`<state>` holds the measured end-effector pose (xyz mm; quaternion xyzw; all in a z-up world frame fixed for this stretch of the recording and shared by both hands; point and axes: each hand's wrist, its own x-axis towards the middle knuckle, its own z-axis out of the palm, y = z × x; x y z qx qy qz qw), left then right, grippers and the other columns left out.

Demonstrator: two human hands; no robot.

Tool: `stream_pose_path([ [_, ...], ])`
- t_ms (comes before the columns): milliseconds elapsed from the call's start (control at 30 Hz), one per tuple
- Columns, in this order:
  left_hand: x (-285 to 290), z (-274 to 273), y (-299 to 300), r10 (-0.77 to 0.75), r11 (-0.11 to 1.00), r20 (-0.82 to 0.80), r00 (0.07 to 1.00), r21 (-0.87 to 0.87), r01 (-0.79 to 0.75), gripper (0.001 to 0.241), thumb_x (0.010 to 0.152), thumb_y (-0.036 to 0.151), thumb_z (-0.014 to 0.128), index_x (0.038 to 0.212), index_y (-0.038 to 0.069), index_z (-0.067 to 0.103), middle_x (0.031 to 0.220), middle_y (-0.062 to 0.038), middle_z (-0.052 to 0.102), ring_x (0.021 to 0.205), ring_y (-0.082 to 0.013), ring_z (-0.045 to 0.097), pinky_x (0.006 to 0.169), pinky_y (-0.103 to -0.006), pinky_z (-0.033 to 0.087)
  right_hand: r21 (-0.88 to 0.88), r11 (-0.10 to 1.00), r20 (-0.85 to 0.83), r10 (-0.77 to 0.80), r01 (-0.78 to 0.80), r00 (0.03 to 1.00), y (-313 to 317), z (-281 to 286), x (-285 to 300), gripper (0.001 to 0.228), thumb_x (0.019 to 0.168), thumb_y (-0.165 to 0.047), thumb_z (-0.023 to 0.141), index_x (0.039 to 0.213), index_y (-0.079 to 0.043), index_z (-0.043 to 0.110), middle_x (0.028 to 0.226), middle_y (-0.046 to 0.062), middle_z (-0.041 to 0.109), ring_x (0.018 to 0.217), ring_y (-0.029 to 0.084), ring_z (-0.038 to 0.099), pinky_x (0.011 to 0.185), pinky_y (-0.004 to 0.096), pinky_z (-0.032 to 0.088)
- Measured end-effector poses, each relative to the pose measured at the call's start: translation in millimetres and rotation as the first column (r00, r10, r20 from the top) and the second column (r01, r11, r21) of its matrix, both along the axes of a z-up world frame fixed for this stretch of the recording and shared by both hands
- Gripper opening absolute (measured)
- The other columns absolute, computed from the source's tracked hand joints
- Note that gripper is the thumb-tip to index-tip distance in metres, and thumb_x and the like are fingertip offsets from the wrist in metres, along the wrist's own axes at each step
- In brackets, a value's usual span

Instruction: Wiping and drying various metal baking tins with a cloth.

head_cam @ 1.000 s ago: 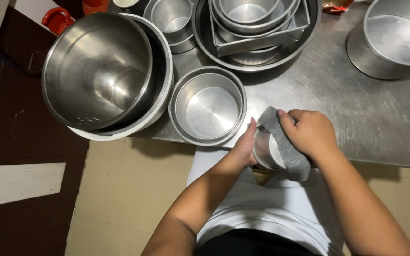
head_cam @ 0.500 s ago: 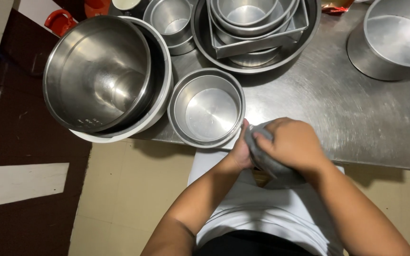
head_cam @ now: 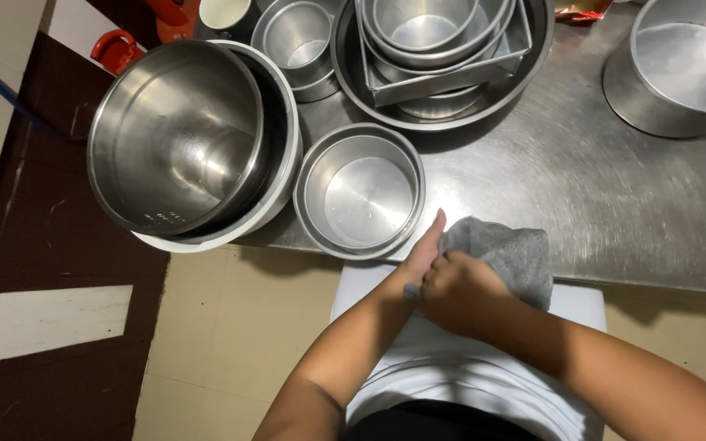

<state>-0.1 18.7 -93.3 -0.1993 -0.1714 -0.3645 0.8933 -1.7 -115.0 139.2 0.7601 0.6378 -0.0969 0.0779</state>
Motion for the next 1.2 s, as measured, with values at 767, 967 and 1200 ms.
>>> stream_pose_path([
  [767,14,96,-13,0.458,0.575,-0.053,0.888,0.779,-0.25,0.075,0.112,0.063,0.033,0.155,0.003,0.042,0.143,-0.021,0.056,0.135,-0.0325,0.054,0.112,-0.0457,0.048,0.652,0.422,-0.363,-0.556,0.63,0.748,-57,-10,7,0.096,0.056,-0.026,0.092,0.143,-0.013,0.054,0.157,0.03,0.039,0.147,0.05,0.036,0.112,0.063,0.041],
  [967,10,123,-20,0.508,0.561,-0.11,0.854,0.795,-0.232,0.069,0.108,0.06,0.04,0.152,0.007,0.043,0.145,-0.017,0.053,0.137,-0.0323,0.051,0.112,-0.0462,0.048,0.738,0.038,-0.572,-0.494,0.674,0.655,-52,-99,-4,0.118,0.062,-0.022,0.097,0.155,-0.009,0.025,0.154,0.033,0.033,0.142,0.044,0.047,0.115,0.049,0.047],
  [1200,9,111,-19,0.511,0.551,-0.12,0.851,0.806,-0.217,0.07,0.109,0.06,0.043,0.151,0.004,0.042,0.145,-0.02,0.051,0.137,-0.035,0.049,0.112,-0.0477,0.047,0.737,0.002,-0.572,-0.53,0.675,0.626,-54,-125,-11,0.139,0.06,-0.026,0.1,0.154,0.006,0.003,0.149,0.032,0.034,0.133,0.041,0.053,0.115,0.049,0.044],
])
